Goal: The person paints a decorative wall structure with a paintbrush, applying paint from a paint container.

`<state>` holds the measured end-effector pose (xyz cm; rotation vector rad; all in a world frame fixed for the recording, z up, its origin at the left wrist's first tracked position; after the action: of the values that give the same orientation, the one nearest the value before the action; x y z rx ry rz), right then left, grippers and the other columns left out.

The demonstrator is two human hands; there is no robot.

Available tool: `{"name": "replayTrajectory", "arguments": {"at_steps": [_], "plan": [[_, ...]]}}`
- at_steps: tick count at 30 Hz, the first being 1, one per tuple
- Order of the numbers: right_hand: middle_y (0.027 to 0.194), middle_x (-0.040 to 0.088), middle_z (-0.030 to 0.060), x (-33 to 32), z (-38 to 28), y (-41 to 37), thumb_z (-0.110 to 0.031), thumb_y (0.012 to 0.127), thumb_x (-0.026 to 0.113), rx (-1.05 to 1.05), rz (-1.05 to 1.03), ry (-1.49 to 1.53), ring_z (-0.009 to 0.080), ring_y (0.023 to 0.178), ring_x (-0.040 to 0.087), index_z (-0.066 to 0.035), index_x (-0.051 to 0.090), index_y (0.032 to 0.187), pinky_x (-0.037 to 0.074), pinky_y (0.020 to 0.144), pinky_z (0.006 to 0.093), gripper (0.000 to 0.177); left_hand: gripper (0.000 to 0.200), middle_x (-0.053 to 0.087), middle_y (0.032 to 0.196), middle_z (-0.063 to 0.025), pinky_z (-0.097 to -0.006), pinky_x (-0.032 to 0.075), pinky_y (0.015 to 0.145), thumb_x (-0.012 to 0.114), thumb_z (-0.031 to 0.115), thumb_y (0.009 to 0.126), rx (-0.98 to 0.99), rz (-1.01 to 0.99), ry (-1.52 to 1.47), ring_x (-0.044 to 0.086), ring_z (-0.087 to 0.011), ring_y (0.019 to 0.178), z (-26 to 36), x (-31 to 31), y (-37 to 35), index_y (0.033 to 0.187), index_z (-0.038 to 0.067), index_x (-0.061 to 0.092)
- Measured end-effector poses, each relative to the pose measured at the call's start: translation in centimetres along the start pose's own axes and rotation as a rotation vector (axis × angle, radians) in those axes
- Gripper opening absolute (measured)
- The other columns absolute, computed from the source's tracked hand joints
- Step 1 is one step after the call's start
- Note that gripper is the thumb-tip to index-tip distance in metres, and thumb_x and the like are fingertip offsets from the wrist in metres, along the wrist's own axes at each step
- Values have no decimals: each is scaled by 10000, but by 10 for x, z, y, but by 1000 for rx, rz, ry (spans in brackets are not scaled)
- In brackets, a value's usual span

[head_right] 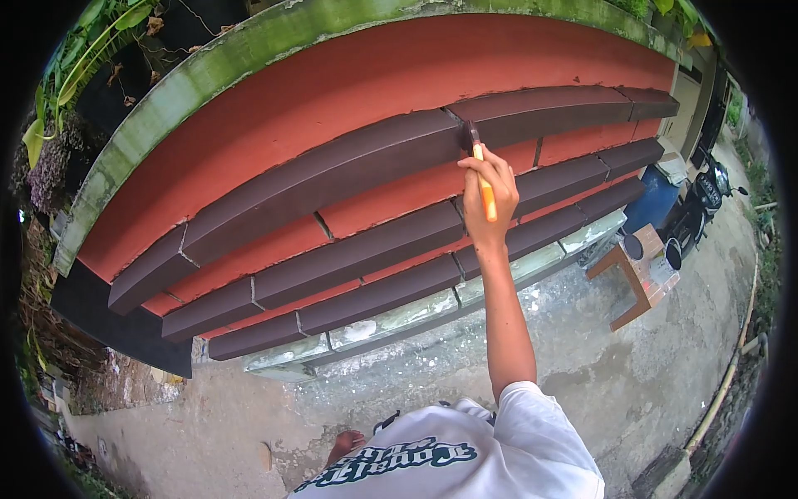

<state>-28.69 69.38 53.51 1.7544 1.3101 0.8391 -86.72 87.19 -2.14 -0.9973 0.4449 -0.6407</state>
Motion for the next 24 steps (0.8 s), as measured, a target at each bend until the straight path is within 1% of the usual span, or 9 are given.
{"name": "replayTrajectory", "arguments": {"at_steps": [3,8,12,14,16,17,20,22,24], "plan": [[1191,719,161,23,-17,-31,15,847,712,-93,-90,-121,320,978,666,-112,799,968,551,848,413,195,295,730,1122,-93,-418,553,778,461,287,1032,2,15,-5,721,-259,974,9,6,-6,1194,106,627],[1209,724,168,63,-77,-87,43,802,735,-40,-278,274,310,984,693,-91,793,950,569,869,385,208,301,733,1111,-90,-417,549,773,461,282,1026,5,25,-28,720,-252,965,7,9,-3,1197,106,636],[1189,731,163,55,-56,-80,43,850,707,63,-282,385,304,1071,717,-77,801,980,571,909,382,200,304,735,1130,-91,-420,544,782,473,290,1020,-12,15,-46,719,-255,973,4,4,5,1198,110,640],[1170,733,171,39,-22,-67,39,892,680,207,-237,338,295,1089,725,-78,806,1009,565,931,374,209,309,736,1145,-94,-419,542,794,478,291,1018,-47,16,-61,719,-259,978,-4,-2,6,1205,108,641],[1185,731,162,17,0,-50,28,925,682,166,-135,150,295,1109,719,-75,805,1043,564,935,379,199,318,735,1160,-99,-415,542,809,483,291,1018,-87,22,-76,720,-265,983,-14,-10,11,1220,102,642],[1209,727,161,8,10,-46,31,937,672,208,-87,124,303,1121,715,-70,805,1057,562,943,381,206,323,734,1164,-100,-413,542,815,485,289,1018,-80,-26,-80,721,-266,983,-21,-16,11,1224,97,643],[1243,720,156,-2,13,-38,5,935,679,88,46,-63,310,1140,690,-76,799,1098,546,956,399,218,329,731,1172,-103,-409,544,829,493,278,1016,-11,-139,-43,722,-266,978,-31,-29,16,1233,84,647],[1242,719,161,6,0,-42,0,926,683,82,22,-109,320,1124,685,-86,799,1106,543,951,407,230,325,729,1175,-102,-410,545,834,502,264,1013,69,-155,49,723,-262,968,-34,-37,15,1235,78,650],[1245,714,176,26,-16,-51,-9,902,696,66,-36,-162,342,1080,685,-109,802,1111,545,933,421,255,312,731,1159,-105,-412,545,826,518,251,1004,0,-87,-19,725,-261,955,-35,-41,14,1226,77,652]]}}
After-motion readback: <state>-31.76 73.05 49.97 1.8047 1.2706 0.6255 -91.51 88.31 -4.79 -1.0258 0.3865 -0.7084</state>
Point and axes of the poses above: each hand's wrist, its own y-axis towards the middle knuckle, its own x-axis out of the palm, z = x × y, the point moved 3 cm from there along y, towards the middle knuckle
